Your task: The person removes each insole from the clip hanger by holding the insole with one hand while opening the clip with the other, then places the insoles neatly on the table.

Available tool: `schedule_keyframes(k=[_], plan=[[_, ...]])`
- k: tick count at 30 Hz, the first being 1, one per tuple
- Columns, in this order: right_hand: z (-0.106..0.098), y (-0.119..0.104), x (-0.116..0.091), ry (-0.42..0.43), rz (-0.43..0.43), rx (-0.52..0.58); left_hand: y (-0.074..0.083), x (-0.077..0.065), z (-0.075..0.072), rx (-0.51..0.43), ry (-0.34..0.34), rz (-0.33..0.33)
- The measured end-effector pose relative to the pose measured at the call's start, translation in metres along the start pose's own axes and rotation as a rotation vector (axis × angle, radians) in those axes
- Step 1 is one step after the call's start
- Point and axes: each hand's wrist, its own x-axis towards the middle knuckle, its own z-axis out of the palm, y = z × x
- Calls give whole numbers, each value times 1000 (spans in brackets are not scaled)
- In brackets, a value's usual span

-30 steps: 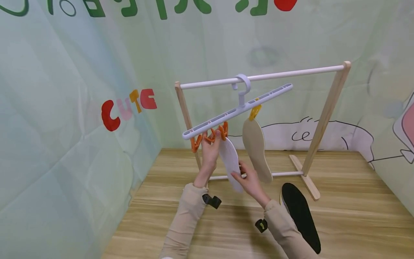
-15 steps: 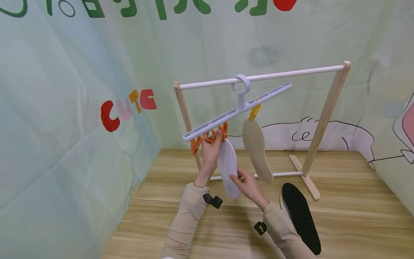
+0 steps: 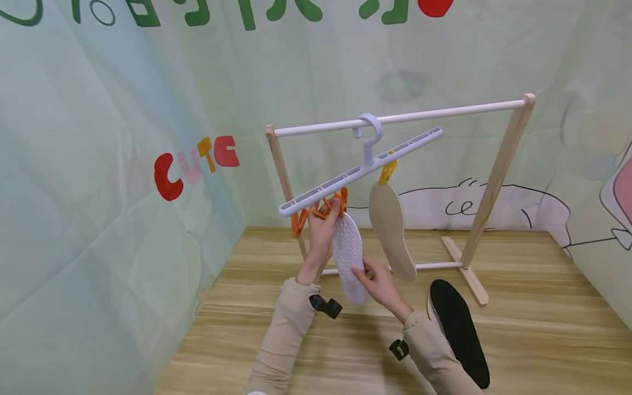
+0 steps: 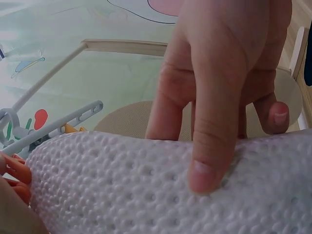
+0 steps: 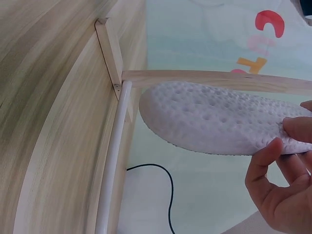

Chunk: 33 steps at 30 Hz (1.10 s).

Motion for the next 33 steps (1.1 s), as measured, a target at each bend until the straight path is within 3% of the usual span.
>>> schedule_keyframes(k=[7,12,17,21,28,33], plan=[[1,2,-2,14,-21,-10,4,-1,1,-55,11,-14],[0,1,-3,26,-33,11,2,-2,2,-66,31,21],[0,1,-4,22,-32,32,-6,3,0,-52,7,46],[-1,1,-3,21,-15,34,-9,7,-1,-35,-15,26],[-2,3,-4,23,-10,40,1,4,5,-82,-6,-62],[-1,7,-8,3,45,39,3,6,6,-67,10,-103]])
